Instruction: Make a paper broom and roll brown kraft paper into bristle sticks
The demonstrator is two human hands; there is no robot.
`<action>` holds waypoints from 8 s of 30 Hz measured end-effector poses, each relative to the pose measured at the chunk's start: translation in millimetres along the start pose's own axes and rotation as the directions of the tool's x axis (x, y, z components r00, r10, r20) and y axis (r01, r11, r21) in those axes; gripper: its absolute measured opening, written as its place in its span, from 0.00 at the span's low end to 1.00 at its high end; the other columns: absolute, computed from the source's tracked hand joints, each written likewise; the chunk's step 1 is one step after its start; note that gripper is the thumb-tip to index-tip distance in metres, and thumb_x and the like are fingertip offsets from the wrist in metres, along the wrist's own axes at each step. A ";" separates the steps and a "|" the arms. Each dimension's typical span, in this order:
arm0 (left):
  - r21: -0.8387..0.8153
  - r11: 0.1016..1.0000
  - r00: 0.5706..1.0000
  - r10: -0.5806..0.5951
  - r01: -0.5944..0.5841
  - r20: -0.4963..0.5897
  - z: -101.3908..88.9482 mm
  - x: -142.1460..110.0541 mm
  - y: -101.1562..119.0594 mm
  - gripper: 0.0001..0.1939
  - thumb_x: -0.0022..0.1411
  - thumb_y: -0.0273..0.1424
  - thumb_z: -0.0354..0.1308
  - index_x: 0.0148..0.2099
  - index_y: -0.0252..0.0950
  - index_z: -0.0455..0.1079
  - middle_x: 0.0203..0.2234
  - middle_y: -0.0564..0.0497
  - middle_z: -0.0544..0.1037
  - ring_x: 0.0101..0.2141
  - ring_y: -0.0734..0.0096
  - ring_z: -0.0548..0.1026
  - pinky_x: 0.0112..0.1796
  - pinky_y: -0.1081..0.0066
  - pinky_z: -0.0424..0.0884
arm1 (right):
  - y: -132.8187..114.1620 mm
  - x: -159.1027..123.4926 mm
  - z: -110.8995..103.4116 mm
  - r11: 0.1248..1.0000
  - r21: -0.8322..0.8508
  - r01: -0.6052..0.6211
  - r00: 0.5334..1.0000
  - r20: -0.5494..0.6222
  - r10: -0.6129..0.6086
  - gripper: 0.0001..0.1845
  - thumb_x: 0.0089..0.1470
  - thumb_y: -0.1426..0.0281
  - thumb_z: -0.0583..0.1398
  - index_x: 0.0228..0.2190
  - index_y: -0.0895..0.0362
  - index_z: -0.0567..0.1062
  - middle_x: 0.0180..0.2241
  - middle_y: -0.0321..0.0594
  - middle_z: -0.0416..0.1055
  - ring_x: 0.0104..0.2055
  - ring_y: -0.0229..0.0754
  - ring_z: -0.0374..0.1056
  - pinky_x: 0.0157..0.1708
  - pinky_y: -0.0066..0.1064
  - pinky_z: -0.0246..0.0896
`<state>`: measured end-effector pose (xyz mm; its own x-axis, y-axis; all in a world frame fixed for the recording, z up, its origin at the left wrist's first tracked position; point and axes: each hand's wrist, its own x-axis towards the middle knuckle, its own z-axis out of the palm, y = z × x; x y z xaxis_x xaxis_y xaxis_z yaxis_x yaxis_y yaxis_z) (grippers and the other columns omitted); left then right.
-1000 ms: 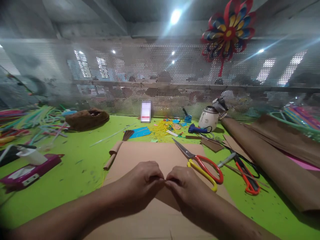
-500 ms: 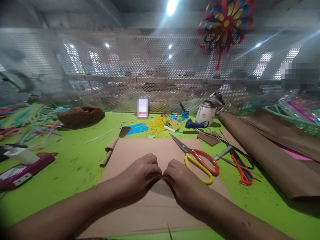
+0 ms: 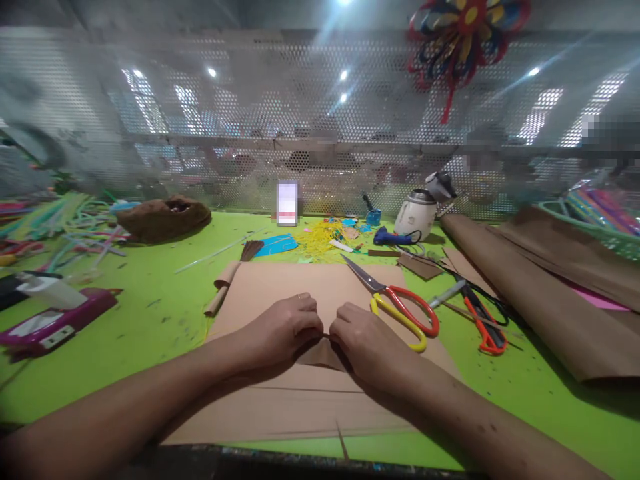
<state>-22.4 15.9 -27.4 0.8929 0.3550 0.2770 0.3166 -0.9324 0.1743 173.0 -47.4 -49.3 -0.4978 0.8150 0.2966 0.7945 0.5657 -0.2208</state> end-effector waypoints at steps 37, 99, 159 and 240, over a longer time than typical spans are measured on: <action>-0.011 0.988 0.981 -0.151 0.153 0.121 -22.7 -13.9 16.3 0.08 0.65 0.28 0.47 0.33 0.36 0.64 0.31 0.51 0.65 0.30 0.71 0.63 0.32 0.71 0.60 | -15.4 -16.6 -24.5 0.988 -0.046 -0.145 0.977 0.149 0.150 0.08 0.61 0.73 0.49 0.31 0.55 0.66 0.32 0.36 0.61 0.30 0.38 0.57 0.31 0.32 0.48; -0.741 0.378 0.832 -0.274 0.555 0.483 -25.5 -3.9 25.7 0.20 0.63 0.43 0.46 0.29 0.32 0.67 0.20 0.53 0.68 0.22 0.76 0.63 0.26 0.74 0.60 | -15.5 -10.1 -23.8 0.343 0.824 -0.450 0.817 0.225 0.531 0.10 0.49 0.67 0.62 0.21 0.60 0.73 0.17 0.32 0.61 0.21 0.33 0.54 0.19 0.25 0.47; -0.914 0.094 0.916 -0.120 0.395 0.383 -33.1 -4.0 13.0 0.11 0.65 0.38 0.51 0.38 0.35 0.62 0.21 0.55 0.70 0.23 0.79 0.64 0.27 0.77 0.57 | -3.7 -8.8 -56.3 0.435 0.856 -0.280 0.932 0.133 0.338 0.16 0.47 0.64 0.66 0.40 0.53 0.77 0.34 0.40 0.73 0.34 0.41 0.69 0.31 0.28 0.64; -0.101 0.994 0.996 -0.042 0.049 0.080 -23.5 -9.2 11.4 0.08 0.58 0.21 0.51 0.27 0.35 0.65 0.26 0.50 0.67 0.30 0.69 0.64 0.30 0.69 0.59 | -14.2 -16.2 -32.6 0.988 0.005 -0.153 0.977 0.152 0.151 0.09 0.54 0.78 0.53 0.26 0.56 0.69 0.28 0.38 0.65 0.28 0.38 0.60 0.29 0.31 0.51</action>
<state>-34.5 3.6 -5.8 0.9016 0.3868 0.1934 0.3266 -0.9021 0.2820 181.1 -72.8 -20.7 -0.4195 0.9004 0.1154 0.8596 0.4348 -0.2683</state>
